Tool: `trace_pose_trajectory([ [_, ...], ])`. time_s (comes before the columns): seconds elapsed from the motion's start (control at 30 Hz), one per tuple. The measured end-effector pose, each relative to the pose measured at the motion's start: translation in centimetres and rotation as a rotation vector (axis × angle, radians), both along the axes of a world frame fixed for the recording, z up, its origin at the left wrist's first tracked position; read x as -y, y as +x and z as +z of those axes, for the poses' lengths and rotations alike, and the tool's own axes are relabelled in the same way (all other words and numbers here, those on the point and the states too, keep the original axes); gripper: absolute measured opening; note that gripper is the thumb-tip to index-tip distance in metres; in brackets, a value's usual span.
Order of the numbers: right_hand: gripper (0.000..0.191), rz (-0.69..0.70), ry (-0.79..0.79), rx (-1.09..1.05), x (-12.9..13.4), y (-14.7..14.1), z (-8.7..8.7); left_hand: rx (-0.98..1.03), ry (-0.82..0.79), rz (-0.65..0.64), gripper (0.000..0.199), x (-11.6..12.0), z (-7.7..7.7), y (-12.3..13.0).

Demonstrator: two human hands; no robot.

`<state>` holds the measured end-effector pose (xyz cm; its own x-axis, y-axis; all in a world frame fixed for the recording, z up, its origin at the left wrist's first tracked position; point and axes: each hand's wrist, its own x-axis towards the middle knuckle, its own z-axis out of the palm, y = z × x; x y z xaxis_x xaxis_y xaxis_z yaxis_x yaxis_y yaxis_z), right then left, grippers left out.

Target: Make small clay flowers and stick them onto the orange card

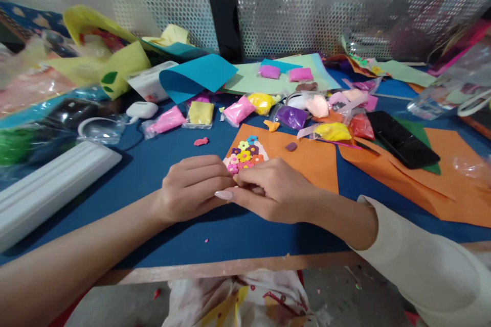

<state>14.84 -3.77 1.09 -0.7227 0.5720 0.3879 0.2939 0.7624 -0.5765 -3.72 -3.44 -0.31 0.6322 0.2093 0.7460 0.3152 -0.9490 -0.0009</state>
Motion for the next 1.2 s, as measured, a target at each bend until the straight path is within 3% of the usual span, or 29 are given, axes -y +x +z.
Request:
trace_pose_trajectory([
  [0.17,0.026,0.024,0.014,-0.030,0.0,0.1,-0.1,0.012,0.028,-0.016,0.023,0.0,0.0,0.0],
  [0.27,0.030,-0.047,0.061,-0.106,0.2,0.1,0.1,0.041,-0.008,0.012,0.020,0.2,0.1,0.4],
  [0.4,0.034,-0.108,0.009,-0.118,0.2,0.1,0.4,0.006,0.010,0.063,0.019,0.3,0.1,0.6],
  [0.57,0.040,-0.093,-0.275,-0.091,0.3,0.0,0.9,-0.062,0.078,0.043,0.020,0.2,-0.1,0.2],
  [0.77,0.031,-0.052,-0.581,-0.147,0.9,-0.2,1.1,-0.045,0.109,0.044,0.025,0.3,0.2,0.1],
  [0.83,0.028,-0.111,-0.595,-0.246,0.6,-0.3,0.9,-0.012,0.069,0.088,0.025,0.3,0.3,0.1],
  [0.97,0.029,-0.407,-0.546,-0.455,-1.0,0.1,0.5,0.076,-0.010,0.199,0.014,0.1,0.3,-0.2],
  [1.03,0.028,-0.487,-0.505,-0.534,-1.8,0.3,0.4,0.119,-0.037,0.217,0.012,-0.1,0.2,-0.4],
  [1.2,0.026,-0.462,-0.444,-0.463,-2.2,0.7,0.1,0.188,-0.067,0.171,0.005,-0.5,0.2,-0.9],
])
